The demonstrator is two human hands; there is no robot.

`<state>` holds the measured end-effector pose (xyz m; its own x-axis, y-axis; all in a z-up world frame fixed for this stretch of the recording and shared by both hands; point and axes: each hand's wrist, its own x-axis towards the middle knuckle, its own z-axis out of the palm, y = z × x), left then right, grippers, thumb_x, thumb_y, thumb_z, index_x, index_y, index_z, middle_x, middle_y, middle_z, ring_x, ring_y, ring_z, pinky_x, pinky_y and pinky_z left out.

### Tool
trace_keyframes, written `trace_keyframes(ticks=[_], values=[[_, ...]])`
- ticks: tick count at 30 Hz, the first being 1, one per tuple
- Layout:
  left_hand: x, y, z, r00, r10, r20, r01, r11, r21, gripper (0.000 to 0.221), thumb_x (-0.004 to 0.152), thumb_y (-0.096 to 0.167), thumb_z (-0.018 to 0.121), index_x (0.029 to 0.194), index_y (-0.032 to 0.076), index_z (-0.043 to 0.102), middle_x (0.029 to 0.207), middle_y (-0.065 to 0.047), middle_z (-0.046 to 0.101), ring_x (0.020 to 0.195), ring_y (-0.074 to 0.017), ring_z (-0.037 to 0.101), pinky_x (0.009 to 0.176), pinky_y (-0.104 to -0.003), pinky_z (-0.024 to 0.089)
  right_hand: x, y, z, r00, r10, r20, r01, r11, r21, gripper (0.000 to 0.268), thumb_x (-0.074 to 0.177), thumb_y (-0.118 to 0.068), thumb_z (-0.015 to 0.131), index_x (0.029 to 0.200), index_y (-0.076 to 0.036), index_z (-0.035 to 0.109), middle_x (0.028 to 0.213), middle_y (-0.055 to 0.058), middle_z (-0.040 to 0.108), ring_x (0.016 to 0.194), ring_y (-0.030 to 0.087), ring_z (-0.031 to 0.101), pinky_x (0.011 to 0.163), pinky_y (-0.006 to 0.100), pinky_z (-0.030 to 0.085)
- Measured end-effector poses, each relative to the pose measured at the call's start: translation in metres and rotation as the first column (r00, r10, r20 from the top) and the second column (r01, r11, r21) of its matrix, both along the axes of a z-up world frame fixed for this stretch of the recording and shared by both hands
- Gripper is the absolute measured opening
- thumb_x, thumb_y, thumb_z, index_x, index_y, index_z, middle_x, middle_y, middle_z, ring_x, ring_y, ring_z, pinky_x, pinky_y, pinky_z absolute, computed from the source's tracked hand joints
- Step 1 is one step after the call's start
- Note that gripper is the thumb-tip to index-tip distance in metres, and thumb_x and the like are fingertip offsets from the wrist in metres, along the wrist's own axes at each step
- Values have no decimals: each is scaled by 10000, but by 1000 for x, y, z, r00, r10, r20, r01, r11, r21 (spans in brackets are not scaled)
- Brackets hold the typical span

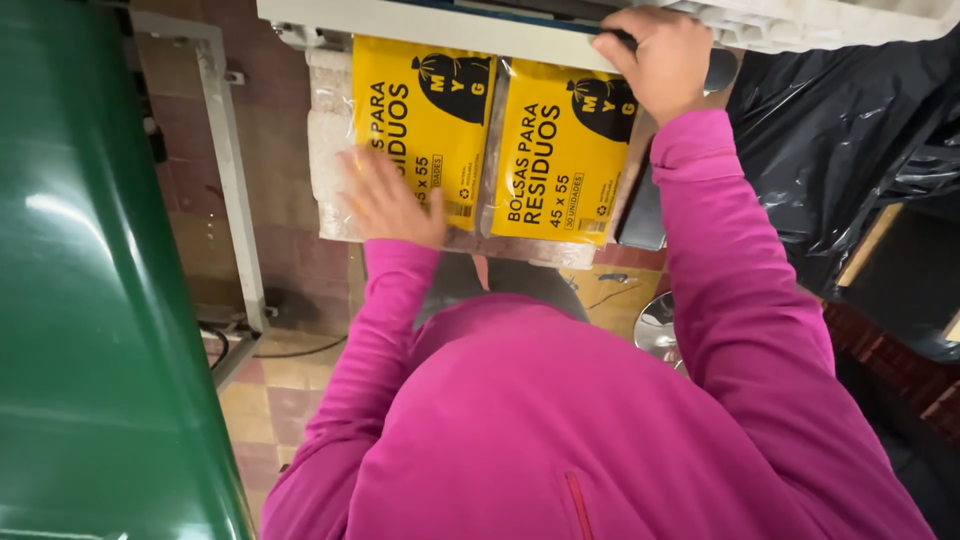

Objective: The recorder folds black plastic bags and inserts them into yellow labeled packets, then seals the packets using a machine.

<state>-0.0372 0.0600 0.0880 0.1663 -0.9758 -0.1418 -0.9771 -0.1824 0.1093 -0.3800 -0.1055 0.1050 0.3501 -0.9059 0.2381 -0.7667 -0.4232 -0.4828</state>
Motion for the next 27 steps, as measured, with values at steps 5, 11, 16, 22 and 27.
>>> trace_keyframes(ticks=[5, 11, 16, 22, 27], values=[[-116, -42, 7, 878, -406, -254, 429, 903, 36, 1021, 872, 553, 675, 1620, -27, 294, 1693, -217, 173, 1581, -407, 136, 1212, -618, 200, 0, 0, -12, 997, -51, -50, 51, 999, -20, 176, 990, -301, 826, 1063, -141, 818, 891, 84, 736, 789, 298, 706, 692, 411, 530], [-168, -46, -13, 813, -525, -254, 515, 850, -109, 1103, 819, 683, 697, 1597, 1, 314, 1699, -183, 182, 1588, -407, 123, 1248, -621, 186, -1, -1, -13, 1000, -14, 5, 14, 998, -60, 172, 999, -294, 798, 1019, -124, 785, 955, 71, 749, 829, 293, 714, 720, 399, 544], [-158, -33, -15, 825, -488, -284, 477, 872, -112, 1194, 749, 733, 725, 1599, 3, 313, 1688, -201, 178, 1570, -449, 106, 1244, -617, 177, -1, 1, -18, 996, -65, -67, 61, 996, -66, 169, 971, -304, 834, 1051, -155, 822, 847, 78, 731, 723, 294, 692, 653, 409, 523], [-147, -23, -15, 838, -455, -300, 446, 889, -103, 1285, 665, 749, 762, 1593, -17, 312, 1688, -213, 188, 1568, -474, 120, 1246, -617, 175, 0, -3, -12, 999, -33, -4, 33, 999, -27, 156, 973, -277, 813, 1042, -138, 794, 912, 67, 741, 790, 284, 708, 688, 397, 535], [-138, -13, -18, 838, -453, -305, 438, 891, -119, 1282, 660, 757, 758, 1576, -27, 322, 1677, -225, 197, 1558, -493, 133, 1233, -635, 176, 2, -3, -6, 1000, -25, -1, 25, 999, -20, 163, 979, -271, 807, 1061, -132, 786, 949, 61, 745, 828, 287, 709, 708, 402, 536]])
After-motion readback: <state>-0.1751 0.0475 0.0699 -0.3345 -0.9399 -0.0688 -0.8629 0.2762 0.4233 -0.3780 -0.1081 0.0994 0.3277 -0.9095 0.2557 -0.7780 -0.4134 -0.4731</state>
